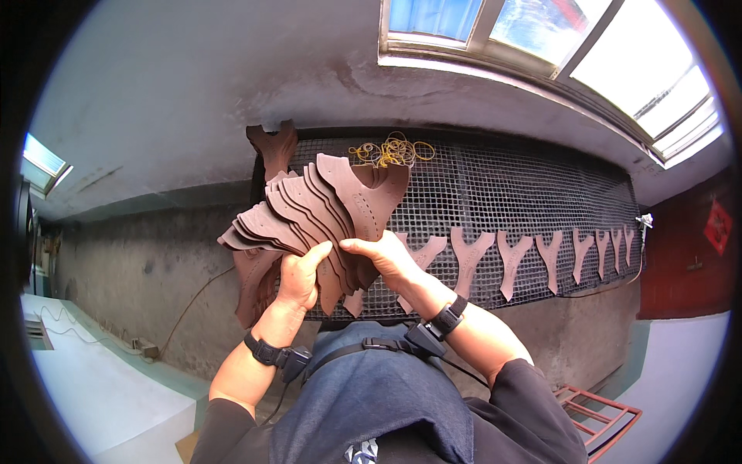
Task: Spray glue or treatment onto leather shoe components and arrange them on a drying rack.
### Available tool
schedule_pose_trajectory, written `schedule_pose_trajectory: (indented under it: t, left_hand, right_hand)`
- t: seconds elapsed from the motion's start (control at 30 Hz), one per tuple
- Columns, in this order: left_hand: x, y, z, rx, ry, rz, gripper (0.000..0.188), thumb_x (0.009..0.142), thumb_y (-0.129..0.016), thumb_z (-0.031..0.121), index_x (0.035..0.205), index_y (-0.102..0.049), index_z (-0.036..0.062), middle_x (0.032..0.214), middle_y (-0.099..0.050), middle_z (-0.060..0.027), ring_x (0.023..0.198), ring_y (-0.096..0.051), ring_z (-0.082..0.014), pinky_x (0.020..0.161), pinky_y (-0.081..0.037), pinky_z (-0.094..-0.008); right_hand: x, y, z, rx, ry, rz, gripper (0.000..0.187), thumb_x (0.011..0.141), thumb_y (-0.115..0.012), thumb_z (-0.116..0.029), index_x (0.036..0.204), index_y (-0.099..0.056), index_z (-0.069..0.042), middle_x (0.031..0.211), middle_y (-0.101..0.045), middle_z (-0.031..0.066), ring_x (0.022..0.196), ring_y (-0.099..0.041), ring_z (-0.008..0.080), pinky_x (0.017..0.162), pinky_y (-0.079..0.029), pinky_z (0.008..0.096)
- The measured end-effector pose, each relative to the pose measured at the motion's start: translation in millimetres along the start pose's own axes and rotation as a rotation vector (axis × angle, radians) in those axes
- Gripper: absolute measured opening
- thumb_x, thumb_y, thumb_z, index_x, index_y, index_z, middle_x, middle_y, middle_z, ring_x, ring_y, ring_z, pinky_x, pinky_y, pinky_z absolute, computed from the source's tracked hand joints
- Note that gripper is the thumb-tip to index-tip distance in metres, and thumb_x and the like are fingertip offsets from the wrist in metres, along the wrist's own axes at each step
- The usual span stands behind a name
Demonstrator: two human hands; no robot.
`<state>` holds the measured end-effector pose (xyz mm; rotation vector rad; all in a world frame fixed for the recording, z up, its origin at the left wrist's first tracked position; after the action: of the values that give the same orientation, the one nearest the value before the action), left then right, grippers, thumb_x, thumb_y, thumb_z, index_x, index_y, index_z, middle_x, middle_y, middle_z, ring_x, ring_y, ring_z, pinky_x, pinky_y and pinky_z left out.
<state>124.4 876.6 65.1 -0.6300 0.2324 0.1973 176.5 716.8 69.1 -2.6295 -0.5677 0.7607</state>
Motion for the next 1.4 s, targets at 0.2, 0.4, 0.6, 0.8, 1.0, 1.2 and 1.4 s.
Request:
schedule_pose_trajectory:
  t: [0.2,0.4,0.6,0.8,1.0,1.2,1.4]
  left_hand:
    - [-11,30,18,-0.019,0.064,0.061,0.031,0.092,-0.057,-0.002,0.121,-0.067,-0.0062,0.113,-0.072,-0.0111,0.100,-0.069,-0.0212,0.090,-0.056,-0.0353]
    - [-61,95,96,-0.028,-0.099,0.250,0.050,0.085,-0.054,0.008,0.128,-0.058,-0.0161,0.121,-0.069,-0.0265,0.100,-0.072,-0.0341,0.087,-0.060,-0.0450]
    - [-142,159,143,0.104,-0.381,0.589,0.061,0.082,-0.055,0.009,0.139,-0.051,-0.0114,0.130,-0.064,-0.0261,0.103,-0.070,-0.0345,0.092,-0.058,-0.0434]
    - [-214,201,123,0.028,-0.330,0.761,0.067,0.081,-0.057,0.009,0.145,-0.046,-0.0073,0.134,-0.062,-0.0247,0.107,-0.067,-0.0317,0.088,-0.060,-0.0437]
    - [-258,223,109,-0.004,-0.374,0.887,0.067,0.082,-0.058,0.011,0.147,-0.046,-0.0025,0.136,-0.061,-0.0200,0.107,-0.066,-0.0291,0.082,-0.061,-0.0459]
    - [-247,196,95,-0.036,-0.372,0.865,0.070,0.079,-0.057,0.014,0.146,-0.044,0.0017,0.133,-0.060,-0.0195,0.101,-0.063,-0.0297,0.079,-0.058,-0.0469]
    - [-233,145,81,0.043,-0.314,0.872,0.069,0.080,-0.058,0.014,0.146,-0.044,0.0000,0.135,-0.062,-0.0171,0.103,-0.063,-0.0269,0.079,-0.059,-0.0454]
  right_hand:
    - [19,5,8,-0.020,0.051,0.059,0.055,0.084,-0.086,-0.019,0.131,-0.064,-0.001,0.120,-0.072,0.0092,0.107,-0.068,0.0200,0.099,-0.054,0.0362]
    - [59,40,-13,-0.027,0.281,0.186,0.046,0.088,-0.081,-0.017,0.128,-0.065,0.000,0.116,-0.072,0.0083,0.103,-0.069,0.0168,0.096,-0.054,0.0334]
    - [151,58,6,-0.286,0.262,0.256,0.035,0.085,-0.083,-0.019,0.113,-0.074,0.001,0.103,-0.076,0.0082,0.091,-0.071,0.0160,0.085,-0.056,0.0316]
    - [235,90,49,-0.489,0.249,0.579,0.042,0.079,-0.086,-0.019,0.109,-0.072,0.006,0.101,-0.076,0.0120,0.090,-0.072,0.0205,0.083,-0.057,0.0351]
    - [201,124,27,-0.031,0.371,0.482,0.028,0.082,-0.087,-0.016,0.103,-0.076,-0.001,0.094,-0.076,0.0044,0.085,-0.069,0.0151,0.080,-0.055,0.0319]
    - [199,189,14,-0.426,0.264,0.858,0.038,0.078,-0.089,-0.020,0.103,-0.074,0.005,0.094,-0.076,0.0100,0.084,-0.070,0.0181,0.078,-0.056,0.0352]
    - [200,220,26,-0.582,0.275,0.896,0.041,0.076,-0.088,-0.021,0.103,-0.073,0.007,0.097,-0.077,0.0159,0.085,-0.073,0.0242,0.080,-0.056,0.0358]
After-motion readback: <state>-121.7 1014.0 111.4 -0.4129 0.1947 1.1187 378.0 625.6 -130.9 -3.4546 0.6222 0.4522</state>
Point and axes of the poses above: each hand's wrist, its own x-axis towards the middle knuckle, its own y-axis out of the back of the hand, z = x × y, the point moved 4 cm from there along x, towards the middle knuckle
